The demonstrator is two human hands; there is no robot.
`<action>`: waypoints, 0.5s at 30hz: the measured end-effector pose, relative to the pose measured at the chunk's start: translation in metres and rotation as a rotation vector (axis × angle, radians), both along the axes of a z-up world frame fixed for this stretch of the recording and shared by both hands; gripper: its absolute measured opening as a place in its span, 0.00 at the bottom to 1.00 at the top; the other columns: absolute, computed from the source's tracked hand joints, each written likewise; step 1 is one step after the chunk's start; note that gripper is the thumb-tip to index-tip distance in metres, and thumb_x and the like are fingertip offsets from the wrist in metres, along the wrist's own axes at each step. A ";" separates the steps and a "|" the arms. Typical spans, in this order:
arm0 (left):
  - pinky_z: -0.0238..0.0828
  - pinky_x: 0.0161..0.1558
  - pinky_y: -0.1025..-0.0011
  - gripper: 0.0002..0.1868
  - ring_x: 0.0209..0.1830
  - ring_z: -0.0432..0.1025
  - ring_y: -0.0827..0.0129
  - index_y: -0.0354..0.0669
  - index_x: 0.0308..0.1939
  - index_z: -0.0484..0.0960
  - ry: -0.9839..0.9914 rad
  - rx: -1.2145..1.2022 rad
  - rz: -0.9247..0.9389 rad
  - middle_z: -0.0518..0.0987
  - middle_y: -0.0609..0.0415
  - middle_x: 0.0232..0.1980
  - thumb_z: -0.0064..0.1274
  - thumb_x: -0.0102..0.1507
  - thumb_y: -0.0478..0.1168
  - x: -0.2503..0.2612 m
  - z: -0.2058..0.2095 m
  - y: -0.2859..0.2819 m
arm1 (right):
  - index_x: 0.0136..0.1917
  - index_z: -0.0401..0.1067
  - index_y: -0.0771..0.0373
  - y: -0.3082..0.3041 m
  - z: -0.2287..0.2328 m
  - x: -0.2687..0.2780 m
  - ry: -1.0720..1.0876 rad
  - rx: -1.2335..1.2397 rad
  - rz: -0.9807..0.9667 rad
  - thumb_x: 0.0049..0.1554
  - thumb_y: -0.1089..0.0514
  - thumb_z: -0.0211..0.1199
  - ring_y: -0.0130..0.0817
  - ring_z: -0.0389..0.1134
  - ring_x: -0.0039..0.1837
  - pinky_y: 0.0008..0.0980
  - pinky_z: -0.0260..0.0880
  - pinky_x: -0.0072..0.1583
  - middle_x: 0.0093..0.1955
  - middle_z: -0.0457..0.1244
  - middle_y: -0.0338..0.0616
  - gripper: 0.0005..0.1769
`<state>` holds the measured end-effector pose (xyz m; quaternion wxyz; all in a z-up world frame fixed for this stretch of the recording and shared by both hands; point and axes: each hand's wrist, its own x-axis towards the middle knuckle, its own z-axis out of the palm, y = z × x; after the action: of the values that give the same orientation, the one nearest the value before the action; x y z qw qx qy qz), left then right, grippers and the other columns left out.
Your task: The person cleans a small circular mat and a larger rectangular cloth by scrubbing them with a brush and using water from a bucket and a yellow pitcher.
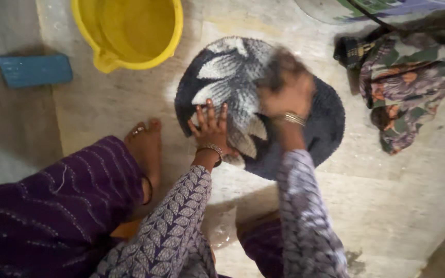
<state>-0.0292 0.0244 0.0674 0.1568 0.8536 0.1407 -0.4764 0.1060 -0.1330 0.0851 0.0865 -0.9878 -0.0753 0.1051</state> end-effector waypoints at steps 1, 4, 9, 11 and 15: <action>0.23 0.73 0.28 0.88 0.82 0.15 0.38 0.66 0.81 0.22 -0.002 -0.009 0.005 0.17 0.45 0.83 0.73 0.35 0.73 -0.001 0.003 -0.001 | 0.75 0.63 0.45 -0.039 0.005 -0.003 0.313 -0.010 -0.458 0.49 0.33 0.69 0.52 0.55 0.81 0.46 0.60 0.76 0.83 0.51 0.55 0.44; 0.23 0.74 0.31 0.89 0.82 0.14 0.41 0.68 0.80 0.20 0.022 -0.003 0.008 0.15 0.46 0.83 0.75 0.34 0.72 0.007 0.010 -0.002 | 0.85 0.46 0.47 -0.130 0.016 -0.063 0.066 -0.053 -0.560 0.50 0.40 0.72 0.68 0.48 0.78 0.51 0.52 0.74 0.80 0.42 0.73 0.58; 0.25 0.74 0.32 0.89 0.82 0.12 0.43 0.70 0.79 0.16 0.052 0.003 0.016 0.12 0.48 0.82 0.75 0.36 0.71 0.011 0.021 -0.001 | 0.86 0.44 0.44 -0.190 -0.013 -0.190 0.148 -0.042 -1.048 0.51 0.34 0.66 0.68 0.55 0.74 0.53 0.59 0.72 0.77 0.45 0.74 0.57; 0.24 0.75 0.32 0.89 0.82 0.12 0.43 0.70 0.78 0.15 0.069 -0.011 0.014 0.12 0.48 0.82 0.75 0.37 0.70 0.013 0.029 0.002 | 0.86 0.43 0.42 -0.206 -0.017 -0.236 0.213 -0.086 -1.215 0.52 0.33 0.64 0.68 0.57 0.73 0.54 0.62 0.70 0.77 0.46 0.73 0.56; 0.24 0.74 0.31 0.88 0.81 0.10 0.42 0.67 0.78 0.14 0.048 -0.024 -0.007 0.10 0.47 0.82 0.75 0.39 0.69 0.008 0.036 0.002 | 0.86 0.42 0.42 -0.242 -0.032 -0.279 0.150 -0.134 -1.348 0.49 0.38 0.69 0.68 0.56 0.73 0.55 0.64 0.68 0.78 0.45 0.67 0.60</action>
<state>-0.0209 0.0259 0.1036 0.1618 0.8406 0.1359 -0.4988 -0.1734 -0.3754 0.0529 0.0765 -0.8122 0.5695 0.1011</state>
